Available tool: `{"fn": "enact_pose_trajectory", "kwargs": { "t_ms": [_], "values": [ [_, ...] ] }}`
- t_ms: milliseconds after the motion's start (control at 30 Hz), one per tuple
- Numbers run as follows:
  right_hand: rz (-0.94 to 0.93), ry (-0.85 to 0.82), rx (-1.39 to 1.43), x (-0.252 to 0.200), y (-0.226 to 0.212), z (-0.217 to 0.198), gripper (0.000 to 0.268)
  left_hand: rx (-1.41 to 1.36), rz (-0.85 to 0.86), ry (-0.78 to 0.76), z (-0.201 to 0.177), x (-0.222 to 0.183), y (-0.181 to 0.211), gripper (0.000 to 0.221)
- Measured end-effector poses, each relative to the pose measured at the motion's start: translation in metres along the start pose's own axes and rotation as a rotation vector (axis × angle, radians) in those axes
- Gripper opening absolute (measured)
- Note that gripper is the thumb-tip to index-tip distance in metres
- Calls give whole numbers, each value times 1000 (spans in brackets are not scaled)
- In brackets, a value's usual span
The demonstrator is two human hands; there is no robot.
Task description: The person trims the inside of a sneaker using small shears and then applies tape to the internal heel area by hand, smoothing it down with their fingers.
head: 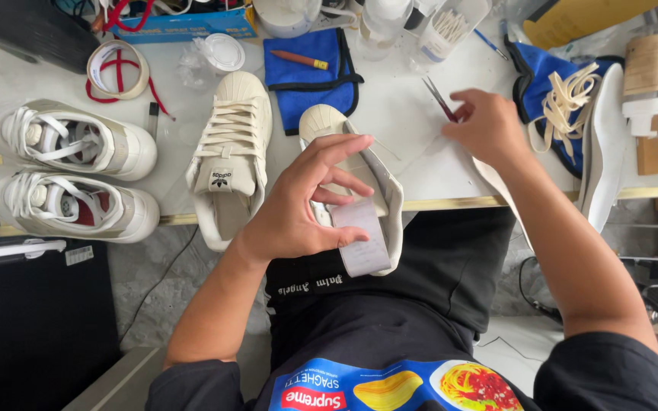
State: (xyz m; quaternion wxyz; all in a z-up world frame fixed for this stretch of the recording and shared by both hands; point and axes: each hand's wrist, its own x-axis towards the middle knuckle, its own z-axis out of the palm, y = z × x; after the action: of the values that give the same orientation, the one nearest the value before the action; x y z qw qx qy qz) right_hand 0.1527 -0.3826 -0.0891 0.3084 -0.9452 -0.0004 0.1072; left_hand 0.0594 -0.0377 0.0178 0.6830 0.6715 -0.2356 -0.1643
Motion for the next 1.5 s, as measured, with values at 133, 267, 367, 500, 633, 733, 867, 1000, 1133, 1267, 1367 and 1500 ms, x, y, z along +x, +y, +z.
{"fn": "enact_pose_trajectory", "kwargs": {
  "t_ms": [133, 267, 367, 500, 633, 733, 867, 1000, 1133, 1267, 1367, 1500],
  "values": [
    [183, -187, 334, -20, -2, -23, 36, 7, -10, -5, 2, 9, -3, 100],
    [160, -250, 640, -48, -19, -35, 25, -7, -38, -34, 0, 19, -4, 100],
    [-161, -241, 322, -78, -42, -49, 26, 60, -13, -55, 4, 27, -4, 99],
    [-395, -311, 139, -98, -78, -75, 33, 79, 14, -75, 13, 31, 4, 100],
    [-404, -356, 46, -98, -106, -88, 38, 185, 39, -88, 17, 40, 10, 101],
    [-439, -339, 28, -92, -116, -92, 38, 217, 68, -90, 17, 48, 10, 100],
    [-405, -389, 31, -75, -120, -96, 38, 212, 83, -91, 15, 61, 7, 101],
    [-448, -434, 50, -50, -122, -101, 35, 182, 111, -89, 10, 78, 1, 101],
    [-482, -460, 104, -30, -124, -113, 32, 183, 128, -81, 7, 97, 3, 101],
    [-535, -468, 149, -27, -122, -116, 28, 189, 90, -64, 10, 97, 7, 101],
    [-542, -459, 141, -32, -117, -112, 29, 155, 105, -72, 15, 90, 7, 100],
    [-503, -465, 193, -45, -115, -105, 27, 127, 115, -66, 21, 75, 8, 101]
  ]
}}
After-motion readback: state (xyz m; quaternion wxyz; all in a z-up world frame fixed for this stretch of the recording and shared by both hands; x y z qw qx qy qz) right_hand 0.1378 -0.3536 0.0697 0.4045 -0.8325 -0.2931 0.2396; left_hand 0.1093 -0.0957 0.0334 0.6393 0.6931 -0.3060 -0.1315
